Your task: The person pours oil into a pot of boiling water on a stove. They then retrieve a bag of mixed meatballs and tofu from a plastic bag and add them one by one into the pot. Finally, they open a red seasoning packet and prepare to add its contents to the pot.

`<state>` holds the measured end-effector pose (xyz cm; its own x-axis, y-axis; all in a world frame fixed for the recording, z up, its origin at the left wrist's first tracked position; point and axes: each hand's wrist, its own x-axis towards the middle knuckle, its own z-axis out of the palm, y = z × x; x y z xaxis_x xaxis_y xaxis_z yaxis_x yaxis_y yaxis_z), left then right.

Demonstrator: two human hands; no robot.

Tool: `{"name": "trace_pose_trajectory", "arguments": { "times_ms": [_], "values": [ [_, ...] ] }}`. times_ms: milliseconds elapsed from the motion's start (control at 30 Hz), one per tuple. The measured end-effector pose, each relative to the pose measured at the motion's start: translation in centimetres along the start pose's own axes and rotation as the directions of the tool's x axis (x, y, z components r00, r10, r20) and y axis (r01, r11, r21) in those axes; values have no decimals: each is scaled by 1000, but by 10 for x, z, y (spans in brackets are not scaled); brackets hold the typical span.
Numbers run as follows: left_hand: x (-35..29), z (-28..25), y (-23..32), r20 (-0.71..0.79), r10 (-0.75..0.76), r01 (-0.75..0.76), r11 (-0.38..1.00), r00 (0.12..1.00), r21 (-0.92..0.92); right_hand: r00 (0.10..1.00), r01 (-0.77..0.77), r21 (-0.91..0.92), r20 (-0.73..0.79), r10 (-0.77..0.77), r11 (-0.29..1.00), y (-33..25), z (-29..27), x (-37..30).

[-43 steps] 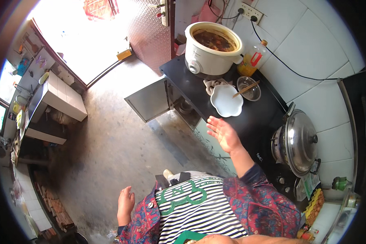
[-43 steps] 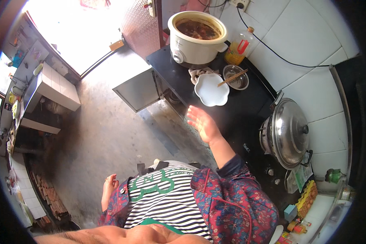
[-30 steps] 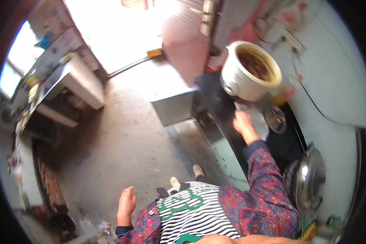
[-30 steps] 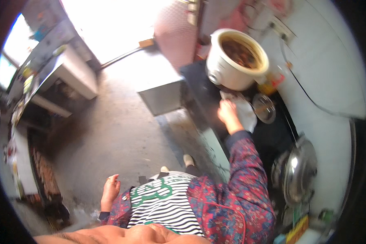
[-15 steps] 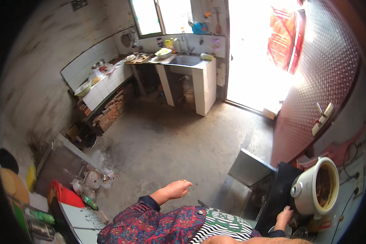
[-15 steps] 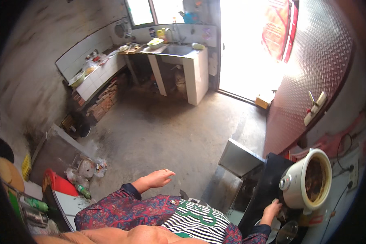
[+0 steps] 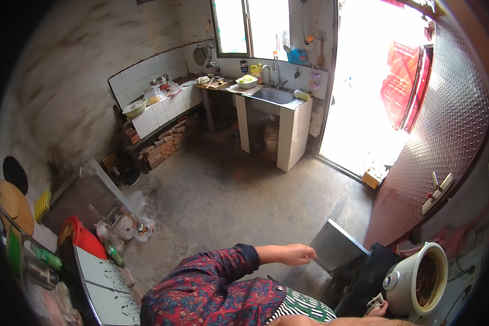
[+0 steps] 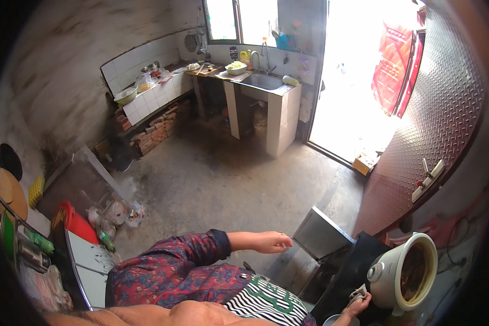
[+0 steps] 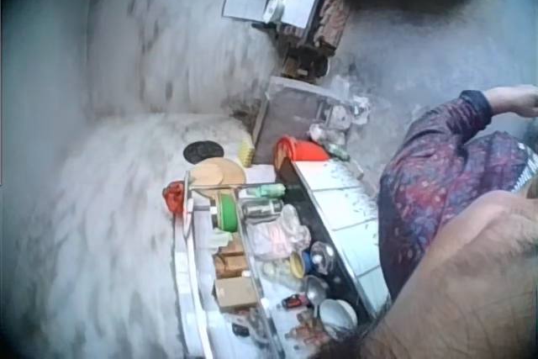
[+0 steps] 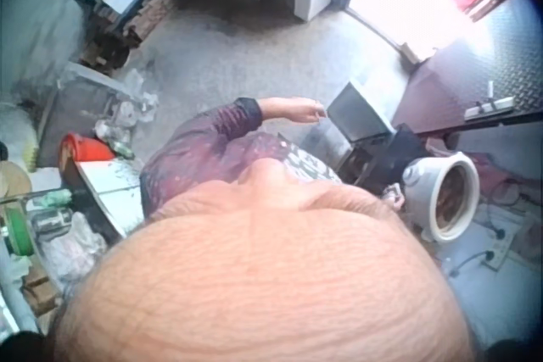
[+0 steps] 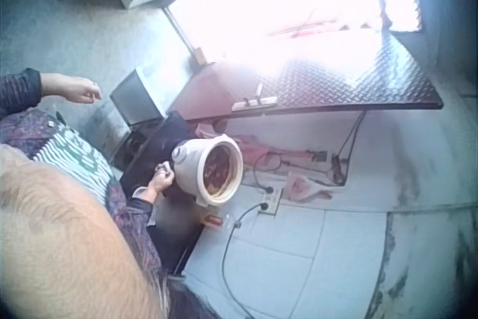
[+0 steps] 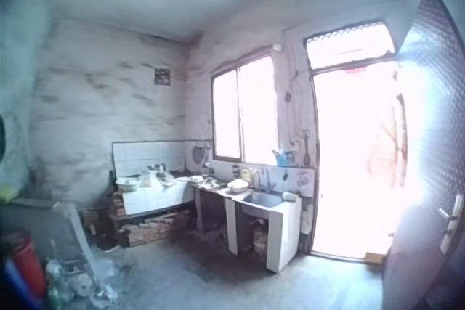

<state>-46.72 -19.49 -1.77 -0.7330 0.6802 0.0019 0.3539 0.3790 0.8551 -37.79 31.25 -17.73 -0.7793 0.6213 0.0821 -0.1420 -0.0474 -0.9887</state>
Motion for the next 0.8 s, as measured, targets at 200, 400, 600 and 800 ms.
{"name": "trace_pose_trajectory", "arguments": {
  "times_ms": [200, 400, 600, 800],
  "values": [
    [48, 22, 23, 23, -21, 25, 981, 1000, -193, 999, -14, 339, 47, -2, 941, -10, -28, -2],
    [53, 37, 40, 83, -33, 52, 968, 996, -244, 983, -28, 435, -152, 104, 900, -29, -26, 2],
    [68, 52, 34, 115, -8, 43, 953, 993, -301, 941, -32, 595, -253, 224, 803, -71, -21, 0],
    [94, 72, 62, 319, -365, 458, 406, 875, -791, 953, -219, 391, 281, 111, 894, -133, 78, -45]
  ]
}}
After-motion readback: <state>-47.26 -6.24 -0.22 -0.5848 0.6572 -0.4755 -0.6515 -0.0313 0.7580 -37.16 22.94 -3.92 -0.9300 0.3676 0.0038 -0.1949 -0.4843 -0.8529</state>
